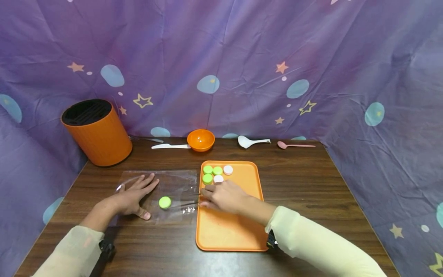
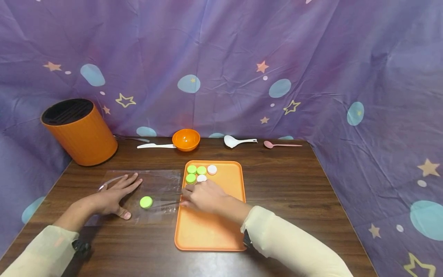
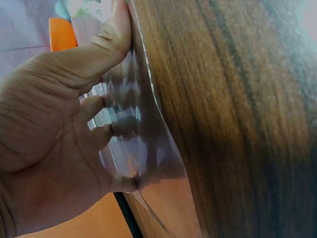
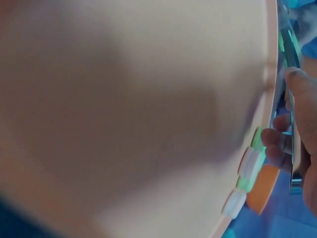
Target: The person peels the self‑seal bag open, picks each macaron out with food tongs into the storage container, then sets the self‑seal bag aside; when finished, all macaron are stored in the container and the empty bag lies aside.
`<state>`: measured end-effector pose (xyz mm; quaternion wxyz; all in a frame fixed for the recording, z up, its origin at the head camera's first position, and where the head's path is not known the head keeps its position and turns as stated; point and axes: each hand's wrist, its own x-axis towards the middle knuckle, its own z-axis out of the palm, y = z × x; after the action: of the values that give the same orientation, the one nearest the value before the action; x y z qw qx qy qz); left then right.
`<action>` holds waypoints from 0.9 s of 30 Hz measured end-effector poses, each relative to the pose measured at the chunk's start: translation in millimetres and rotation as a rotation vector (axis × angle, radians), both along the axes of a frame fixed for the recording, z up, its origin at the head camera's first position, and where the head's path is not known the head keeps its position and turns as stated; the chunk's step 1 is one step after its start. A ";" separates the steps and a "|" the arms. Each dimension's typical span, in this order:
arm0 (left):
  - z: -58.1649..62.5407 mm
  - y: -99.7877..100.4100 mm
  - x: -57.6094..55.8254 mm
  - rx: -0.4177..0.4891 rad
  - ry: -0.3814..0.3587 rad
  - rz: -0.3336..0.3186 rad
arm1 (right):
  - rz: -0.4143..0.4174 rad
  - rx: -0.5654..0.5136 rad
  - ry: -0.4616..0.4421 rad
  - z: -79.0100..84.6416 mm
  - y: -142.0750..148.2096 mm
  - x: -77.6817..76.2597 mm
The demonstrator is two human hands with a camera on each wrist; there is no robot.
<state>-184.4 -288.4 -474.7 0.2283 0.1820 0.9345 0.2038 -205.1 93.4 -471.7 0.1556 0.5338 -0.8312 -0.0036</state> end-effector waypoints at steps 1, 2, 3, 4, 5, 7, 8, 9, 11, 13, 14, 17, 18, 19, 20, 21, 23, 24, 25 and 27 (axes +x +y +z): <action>0.6 0.1 0.5 0.013 0.002 -0.006 | -0.009 0.000 0.003 1.4 3.2 0.3; 0.9 0.6 0.4 0.014 0.006 -0.013 | -0.016 -0.003 0.005 2.7 6.6 0.4; 0.7 0.4 0.3 0.014 0.008 -0.019 | -0.021 -0.008 0.006 4.1 10.2 0.5; -0.1 0.1 -0.1 0.015 0.008 -0.021 | -0.024 -0.014 0.004 5.3 14.0 0.5; -2.7 -1.0 -1.2 0.014 0.003 -0.012 | -0.025 -0.021 0.006 6.4 18.0 0.4; -8.1 -3.2 -4.1 0.015 -0.005 -0.002 | -0.025 -0.038 0.015 8.4 26.5 0.3; -10.8 -4.0 -5.7 0.002 -0.004 0.003 | -0.026 -0.046 0.020 9.2 30.6 0.2; -13.3 -5.6 -6.8 0.000 0.000 -0.005 | -0.030 -0.053 0.022 9.8 35.0 0.0; -18.6 -7.4 -9.6 -0.006 0.000 0.006 | -0.044 -0.065 0.024 11.0 43.5 -0.4; -19.8 -8.2 -10.7 -0.009 0.003 -0.004 | -0.065 -0.068 0.028 11.7 52.0 -1.1; -19.5 -8.2 -10.8 -0.012 0.000 -0.002 | -0.077 -0.067 0.031 11.8 56.2 -1.4; -15.2 -6.7 -8.5 -0.014 -0.011 0.007 | -0.103 -0.073 0.038 13.3 68.7 -1.2; -9.2 -3.8 -5.8 -0.018 -0.017 0.009 | -0.106 -0.080 0.044 13.5 72.7 -1.1; -3.5 -0.5 -3.1 -0.025 -0.022 0.018 | -0.108 -0.087 0.047 14.2 76.8 -0.9; 2.1 2.4 -0.4 -0.030 -0.021 0.016 | -0.110 -0.098 0.047 14.8 80.9 -0.7; 7.1 5.2 2.0 -0.034 -0.023 0.015 | -0.112 -0.110 0.045 15.7 85.0 -0.3; 13.5 8.7 6.1 -0.032 -0.012 0.012 | -0.119 -0.126 0.042 16.9 92.8 -0.1; 15.9 10.3 7.3 -0.034 -0.011 0.010 | -0.125 -0.131 0.040 17.4 96.8 -0.1; 12.3 8.4 6.5 -0.023 -0.004 0.006 | -0.132 -0.133 0.035 18.1 100.9 -0.1; 3.6 3.6 3.4 0.002 0.006 0.002 | -0.148 -0.135 0.031 18.9 109.5 0.0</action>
<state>-181.0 -284.8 -471.1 0.2252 0.1819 0.9351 0.2045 -205.1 202.9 -452.8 0.2032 0.4591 -0.8642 0.0327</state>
